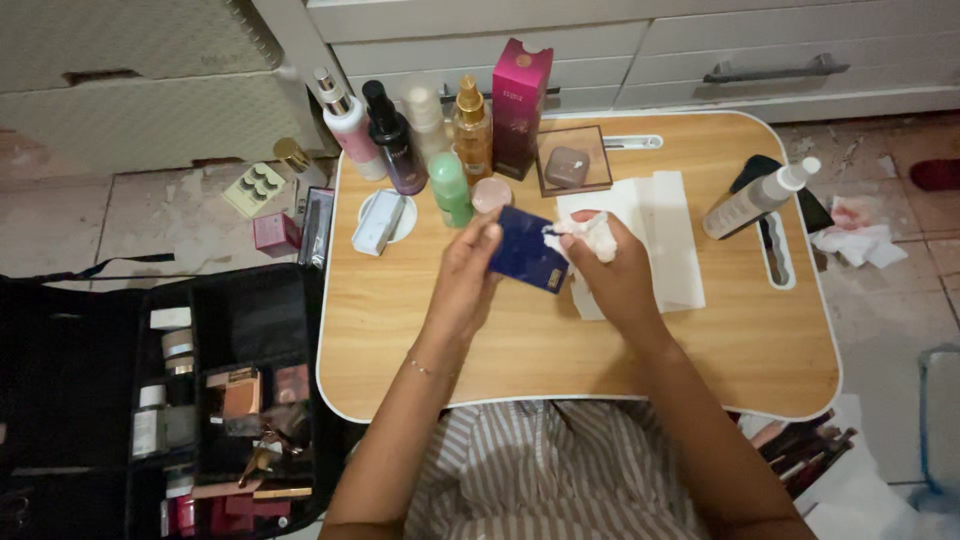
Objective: The person wipes the surfaces of several makeup compacts and a small tool using a white tissue. They pick up each item from a black makeup bag, wipe it, and place it on a small wooden table.
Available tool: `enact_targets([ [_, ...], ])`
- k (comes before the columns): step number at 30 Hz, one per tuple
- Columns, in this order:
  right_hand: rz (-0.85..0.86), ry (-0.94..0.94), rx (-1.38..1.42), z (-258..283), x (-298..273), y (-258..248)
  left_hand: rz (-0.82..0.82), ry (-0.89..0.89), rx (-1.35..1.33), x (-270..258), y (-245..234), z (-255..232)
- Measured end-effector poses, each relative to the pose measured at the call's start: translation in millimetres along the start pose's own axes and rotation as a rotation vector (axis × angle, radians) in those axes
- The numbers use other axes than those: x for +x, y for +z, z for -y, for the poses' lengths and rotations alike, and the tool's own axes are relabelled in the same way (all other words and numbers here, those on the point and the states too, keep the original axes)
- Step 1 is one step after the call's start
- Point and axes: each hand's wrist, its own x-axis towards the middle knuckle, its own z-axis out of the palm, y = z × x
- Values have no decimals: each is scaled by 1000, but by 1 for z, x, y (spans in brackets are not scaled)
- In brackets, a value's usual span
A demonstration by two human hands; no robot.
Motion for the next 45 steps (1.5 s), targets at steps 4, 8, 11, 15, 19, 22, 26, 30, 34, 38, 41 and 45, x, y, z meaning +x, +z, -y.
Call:
enact_targets([
  [4,-58,-6,-55,-13,-3,-3,106,-5,229,-1,-2,9],
  [8,-110,-231,-353,-21,-13,-29,44,43,267,12,-6,16],
  [11,-67,-328,-664,-23,-21,-51,18,54,146,24,-7,17],
  [15,-215,-352,-713,-25,-33,-75,18,43,73,36,-3,22],
  [19,-703,-413,-579,-34,-16,-116,63,71,103,46,15,34],
  [22,-541,-561,-468,-48,29,-159,101,16,92,54,32,45],
  [26,-361,-173,147,-72,61,-172,133,-3,99,64,51,56],
  [30,-281,-256,202,-54,45,-162,131,61,177,76,64,61],
  [34,-146,-463,-548,-13,21,-129,171,117,206,87,74,63],
  [38,-85,-417,-651,15,11,-100,188,122,284,87,84,69],
  [41,-91,-194,-695,28,14,-92,208,145,333,82,87,71],
  [45,-102,-352,-735,31,17,-91,229,154,357,81,85,72],
])
